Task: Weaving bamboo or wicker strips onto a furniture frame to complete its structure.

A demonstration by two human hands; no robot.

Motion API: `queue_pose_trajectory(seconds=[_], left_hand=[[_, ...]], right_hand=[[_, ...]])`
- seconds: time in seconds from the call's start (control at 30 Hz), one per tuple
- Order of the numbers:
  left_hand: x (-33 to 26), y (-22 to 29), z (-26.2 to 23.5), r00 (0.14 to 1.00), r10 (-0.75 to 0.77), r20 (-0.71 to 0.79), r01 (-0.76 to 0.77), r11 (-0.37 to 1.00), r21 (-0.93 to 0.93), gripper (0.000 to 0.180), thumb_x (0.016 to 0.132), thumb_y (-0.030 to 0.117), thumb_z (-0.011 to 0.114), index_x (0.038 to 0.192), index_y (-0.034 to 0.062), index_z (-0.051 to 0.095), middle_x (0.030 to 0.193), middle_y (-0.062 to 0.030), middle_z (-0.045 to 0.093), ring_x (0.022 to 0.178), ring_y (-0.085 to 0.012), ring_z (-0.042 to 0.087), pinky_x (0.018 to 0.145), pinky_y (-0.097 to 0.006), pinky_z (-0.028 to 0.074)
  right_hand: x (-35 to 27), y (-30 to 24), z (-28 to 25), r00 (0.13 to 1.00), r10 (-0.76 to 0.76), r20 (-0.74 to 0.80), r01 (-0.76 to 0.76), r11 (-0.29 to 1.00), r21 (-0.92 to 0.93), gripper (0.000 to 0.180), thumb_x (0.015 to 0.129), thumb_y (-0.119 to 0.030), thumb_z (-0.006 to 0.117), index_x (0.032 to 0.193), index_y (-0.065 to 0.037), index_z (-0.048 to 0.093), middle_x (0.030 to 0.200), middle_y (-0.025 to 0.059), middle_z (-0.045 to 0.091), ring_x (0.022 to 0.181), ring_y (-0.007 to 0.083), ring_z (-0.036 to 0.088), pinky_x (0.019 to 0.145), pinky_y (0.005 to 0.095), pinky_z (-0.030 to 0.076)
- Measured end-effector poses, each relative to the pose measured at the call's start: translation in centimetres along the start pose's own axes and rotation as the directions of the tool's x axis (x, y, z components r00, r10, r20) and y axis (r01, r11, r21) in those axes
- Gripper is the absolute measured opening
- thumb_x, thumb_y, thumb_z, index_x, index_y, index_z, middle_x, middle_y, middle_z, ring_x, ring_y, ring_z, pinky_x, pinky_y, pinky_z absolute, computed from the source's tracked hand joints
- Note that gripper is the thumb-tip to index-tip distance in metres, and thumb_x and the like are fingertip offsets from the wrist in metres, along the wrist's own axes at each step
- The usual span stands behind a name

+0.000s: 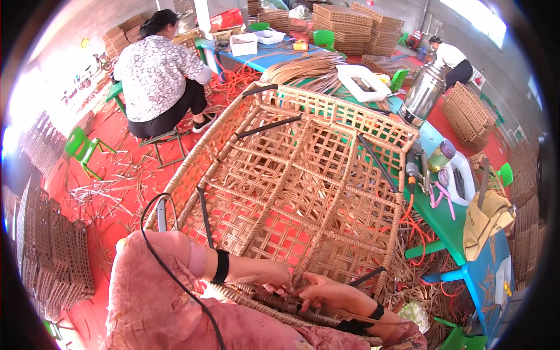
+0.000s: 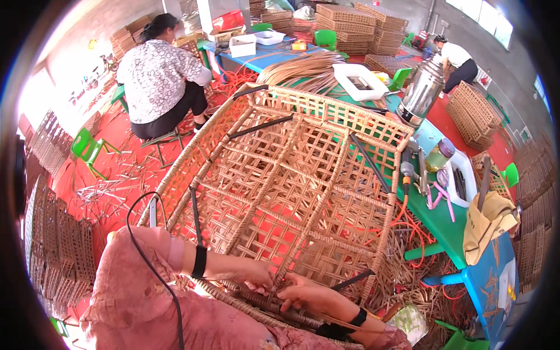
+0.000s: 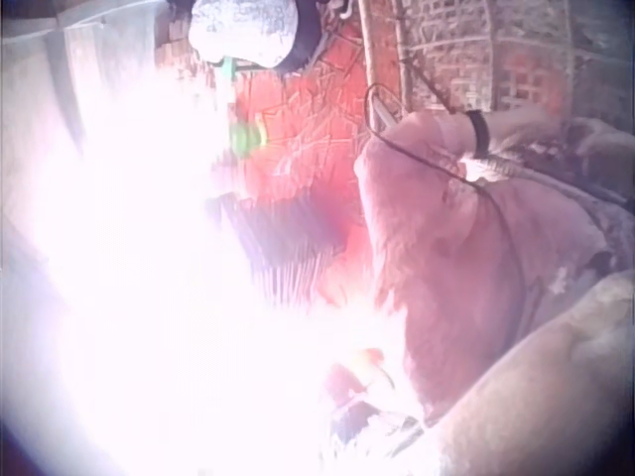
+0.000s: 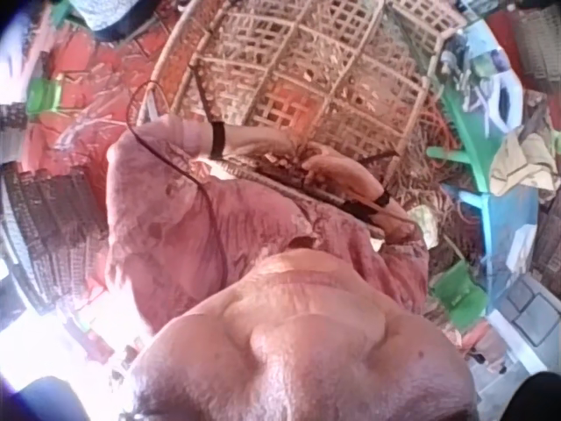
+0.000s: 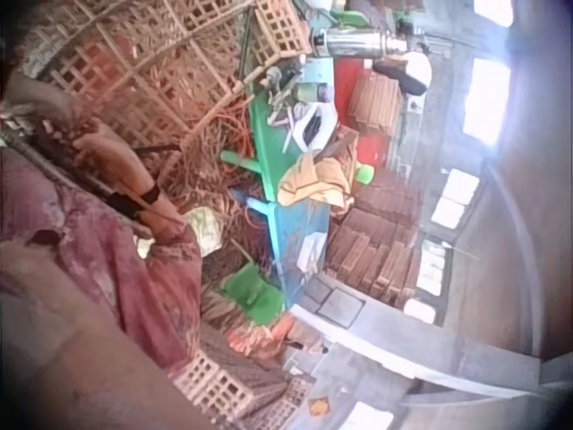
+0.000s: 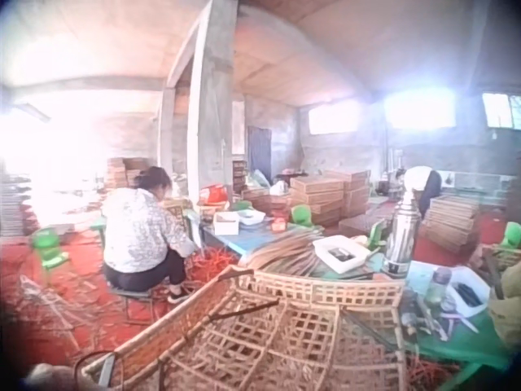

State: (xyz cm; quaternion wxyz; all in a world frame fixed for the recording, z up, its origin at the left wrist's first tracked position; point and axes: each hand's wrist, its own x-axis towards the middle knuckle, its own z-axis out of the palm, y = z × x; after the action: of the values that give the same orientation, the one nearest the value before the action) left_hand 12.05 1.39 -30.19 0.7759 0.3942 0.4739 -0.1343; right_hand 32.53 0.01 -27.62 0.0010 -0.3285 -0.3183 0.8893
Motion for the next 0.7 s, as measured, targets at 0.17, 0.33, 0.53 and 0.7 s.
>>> queue_pose_trajectory(seconds=[0.17, 0.33, 0.53, 0.7], left_hand=[[0.0, -0.1, -0.1, 1.0, 0.0, 0.02, -0.002, 0.994, 0.11, 0.005, 0.081, 0.013, 0.061, 0.084, 0.0086, 0.062, 0.067, -0.0003, 0.063, 0.055, -0.0062, 0.058, 0.04, -0.02, 0.039], [-0.9, 0.1, -0.1, 1.0, 0.003, 0.031, -0.007, 0.993, 0.116, 0.01, 0.081, 0.018, 0.063, 0.084, 0.0081, 0.062, 0.067, 0.0003, 0.064, 0.059, -0.0059, 0.06, 0.042, -0.022, 0.04], [0.1, -0.5, -0.4, 0.994, -0.08, 0.071, 0.065, 0.981, 0.185, 0.016, 0.081, 0.021, 0.066, 0.087, 0.0066, 0.064, 0.067, -0.0007, 0.064, 0.055, -0.0065, 0.057, 0.041, -0.021, 0.038], [0.4, -0.2, -0.1, 0.994, -0.047, 0.1, 0.026, 0.979, 0.201, 0.022, 0.079, 0.028, 0.068, 0.084, 0.0079, 0.062, 0.067, 0.0015, 0.063, 0.051, -0.0068, 0.052, 0.04, -0.023, 0.035]], right_hand=[[0.0, 0.4, -0.7, 0.999, 0.027, -0.041, -0.021, 0.991, 0.131, 0.078, 0.081, -0.016, 0.064, 0.139, 0.004, 0.016, 0.105, 0.0117, 0.059, 0.072, 0.0162, 0.064, 0.05, 0.0199, 0.041], [-0.2, 0.5, -1.9, 1.0, 0.024, 0.016, -0.027, 0.981, 0.194, 0.083, 0.082, -0.014, 0.063, 0.14, 0.005, 0.006, 0.113, 0.0198, 0.057, 0.073, 0.0193, 0.065, 0.051, 0.0213, 0.043], [-0.7, -1.5, -1.2, 0.997, 0.05, 0.059, -0.063, 0.966, 0.25, 0.072, 0.084, -0.013, 0.06, 0.135, 0.004, 0.013, 0.113, 0.0252, 0.058, 0.072, 0.0207, 0.065, 0.049, 0.0205, 0.044], [0.9, -1.1, -3.3, 0.979, 0.183, 0.087, -0.196, 0.964, 0.181, 0.047, 0.086, -0.009, 0.056, 0.125, -0.001, 0.032, 0.114, 0.0309, 0.056, 0.076, 0.0235, 0.066, 0.054, 0.0212, 0.049]])
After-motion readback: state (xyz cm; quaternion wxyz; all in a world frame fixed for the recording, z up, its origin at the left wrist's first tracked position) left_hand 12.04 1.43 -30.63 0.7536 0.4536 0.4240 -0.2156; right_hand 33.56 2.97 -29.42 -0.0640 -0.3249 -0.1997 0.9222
